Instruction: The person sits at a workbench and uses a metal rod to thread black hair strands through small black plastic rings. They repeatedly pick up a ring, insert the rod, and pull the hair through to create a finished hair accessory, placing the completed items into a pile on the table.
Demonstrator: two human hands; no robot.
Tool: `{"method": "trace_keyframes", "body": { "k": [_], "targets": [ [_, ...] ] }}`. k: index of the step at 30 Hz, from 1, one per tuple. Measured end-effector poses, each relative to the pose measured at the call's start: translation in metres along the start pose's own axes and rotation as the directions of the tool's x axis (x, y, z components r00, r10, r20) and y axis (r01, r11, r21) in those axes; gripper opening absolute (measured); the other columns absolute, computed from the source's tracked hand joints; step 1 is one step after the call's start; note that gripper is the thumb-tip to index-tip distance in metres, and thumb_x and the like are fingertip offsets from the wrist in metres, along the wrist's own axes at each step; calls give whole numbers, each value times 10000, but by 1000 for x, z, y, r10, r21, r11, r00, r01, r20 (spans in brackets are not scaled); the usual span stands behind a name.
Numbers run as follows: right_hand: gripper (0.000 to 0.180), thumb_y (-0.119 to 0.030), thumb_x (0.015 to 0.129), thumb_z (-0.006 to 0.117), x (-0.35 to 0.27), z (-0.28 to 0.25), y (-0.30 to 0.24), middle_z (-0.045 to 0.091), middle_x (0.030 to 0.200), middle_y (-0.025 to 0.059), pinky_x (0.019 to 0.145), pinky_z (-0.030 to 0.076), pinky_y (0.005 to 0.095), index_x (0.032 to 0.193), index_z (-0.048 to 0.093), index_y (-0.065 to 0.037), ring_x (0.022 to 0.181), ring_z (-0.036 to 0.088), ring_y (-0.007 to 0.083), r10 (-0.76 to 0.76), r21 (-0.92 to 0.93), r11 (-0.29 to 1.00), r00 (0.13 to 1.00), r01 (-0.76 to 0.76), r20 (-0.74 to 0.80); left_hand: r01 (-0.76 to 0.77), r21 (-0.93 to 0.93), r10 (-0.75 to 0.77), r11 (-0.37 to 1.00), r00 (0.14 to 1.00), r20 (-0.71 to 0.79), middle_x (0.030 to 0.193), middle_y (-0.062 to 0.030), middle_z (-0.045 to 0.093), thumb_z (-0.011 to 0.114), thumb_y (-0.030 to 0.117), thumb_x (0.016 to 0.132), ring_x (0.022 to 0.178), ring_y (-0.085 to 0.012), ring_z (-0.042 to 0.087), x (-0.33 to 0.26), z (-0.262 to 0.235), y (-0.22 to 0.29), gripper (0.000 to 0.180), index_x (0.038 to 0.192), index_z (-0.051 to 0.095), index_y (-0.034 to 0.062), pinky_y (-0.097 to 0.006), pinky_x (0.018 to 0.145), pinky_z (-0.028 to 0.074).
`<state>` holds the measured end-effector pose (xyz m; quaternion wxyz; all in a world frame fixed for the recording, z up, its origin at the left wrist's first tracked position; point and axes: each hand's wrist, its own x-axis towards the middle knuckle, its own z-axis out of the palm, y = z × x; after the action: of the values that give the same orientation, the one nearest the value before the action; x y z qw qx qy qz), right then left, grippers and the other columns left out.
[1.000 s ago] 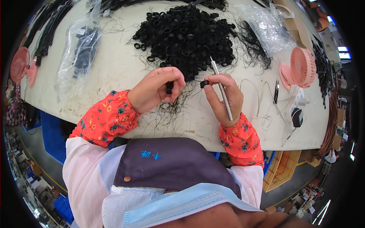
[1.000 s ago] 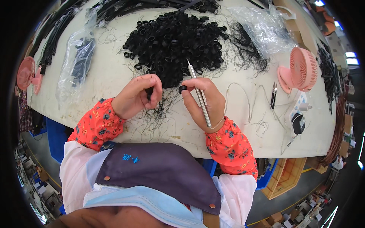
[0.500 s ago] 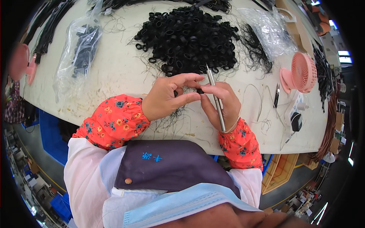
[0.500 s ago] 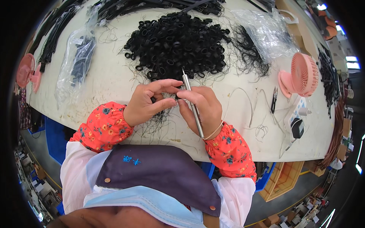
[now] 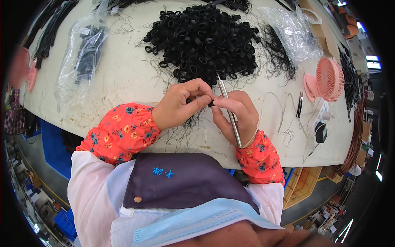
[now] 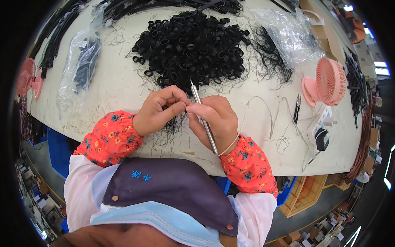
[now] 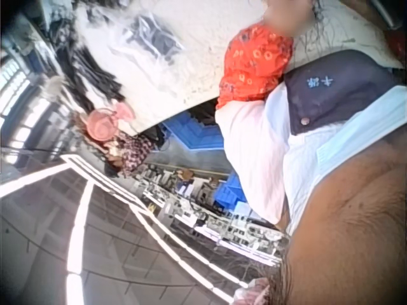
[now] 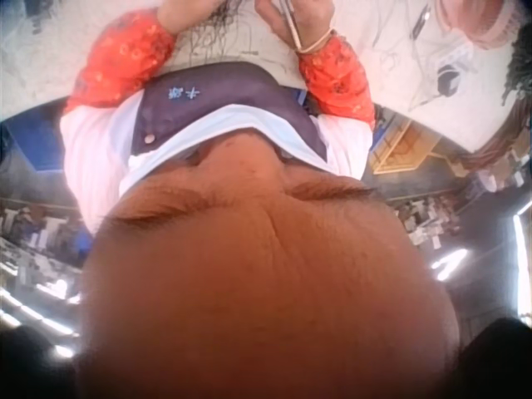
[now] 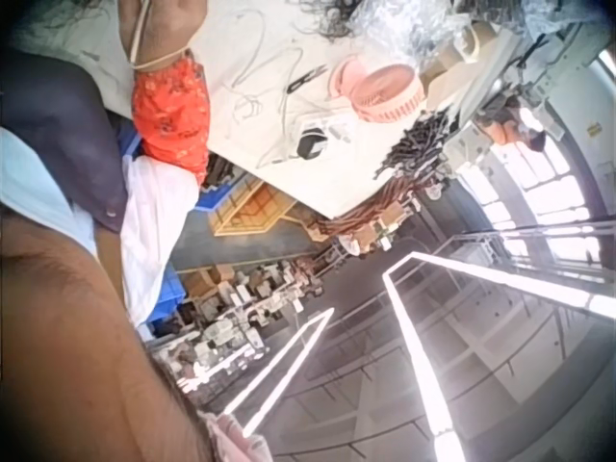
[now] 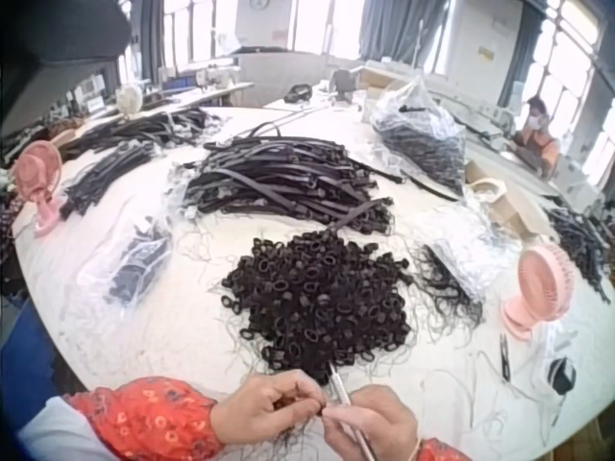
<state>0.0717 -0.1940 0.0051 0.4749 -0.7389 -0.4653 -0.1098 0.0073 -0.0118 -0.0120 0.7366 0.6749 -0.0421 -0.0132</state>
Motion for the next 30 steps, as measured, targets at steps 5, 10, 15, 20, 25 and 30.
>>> {"method": "trace_keyframes", "body": {
  "k": [5, 10, 15, 20, 25, 30],
  "targets": [
    [358, 29, 680, 729, -1, 2, 3, 606, 840, 81, 701, 480, 338, 1002, 621, -83, 739, 578, 256, -80, -91, 992, 996, 84, 44, 22, -82, -21, 996, 1000, 8, 839, -2, 600, 513, 83, 956, 763, -30, 532, 0, 0, -2, 66, 974, 512, 19, -199, 678, 431],
    [234, -77, 881, 611, 1, -7, -12, 646, 927, 82, 718, 478, 300, 1103, 569, -17, 798, 591, 162, 323, 290, 901, 945, -322, 46, 71, -128, -70, 989, 997, 7, 863, -25, 583, 474, 88, 975, 810, -77, 609, 1, -4, 13, 70, 982, 469, 19, -220, 705, 451],
    [257, -188, 994, 467, -5, -18, 0, 651, 901, 96, 721, 467, 253, 1108, 557, 24, 770, 615, 122, 407, 658, 629, 896, -414, 175, 62, -106, -61, 992, 998, 9, 877, -41, 584, 460, 97, 981, 826, -109, 636, 0, -5, 12, 84, 988, 459, 13, -234, 722, 464],
    [260, -180, 999, 448, -2, -19, -5, 624, 842, 92, 704, 485, 265, 1084, 563, 37, 758, 625, 137, 361, 661, 622, 903, -420, 233, 75, -104, -76, 992, 997, 2, 880, -47, 585, 460, 106, 985, 822, -111, 636, 0, -5, 10, 93, 989, 457, 12, -238, 730, 470],
    [288, -219, 1007, 423, 0, -15, -9, 631, 696, 81, 818, 464, 338, 1037, 570, 26, 673, 616, 159, 376, 616, 673, 907, -409, 191, 45, -108, -46, 993, 999, -6, 880, -49, 584, 462, 108, 987, 822, -113, 636, 0, -4, 8, 96, 990, 457, 13, -239, 737, 474],
    [282, -215, 1007, 430, 0, -14, -9, 631, 714, 81, 771, 479, 324, 1052, 567, 27, 680, 612, 153, 381, 625, 661, 903, -417, 199, 54, -109, -54, 993, 999, -5, 890, -50, 586, 460, 100, 985, 823, -115, 635, 0, -5, 9, 90, 992, 459, 10, -239, 741, 474]
  ]
}}
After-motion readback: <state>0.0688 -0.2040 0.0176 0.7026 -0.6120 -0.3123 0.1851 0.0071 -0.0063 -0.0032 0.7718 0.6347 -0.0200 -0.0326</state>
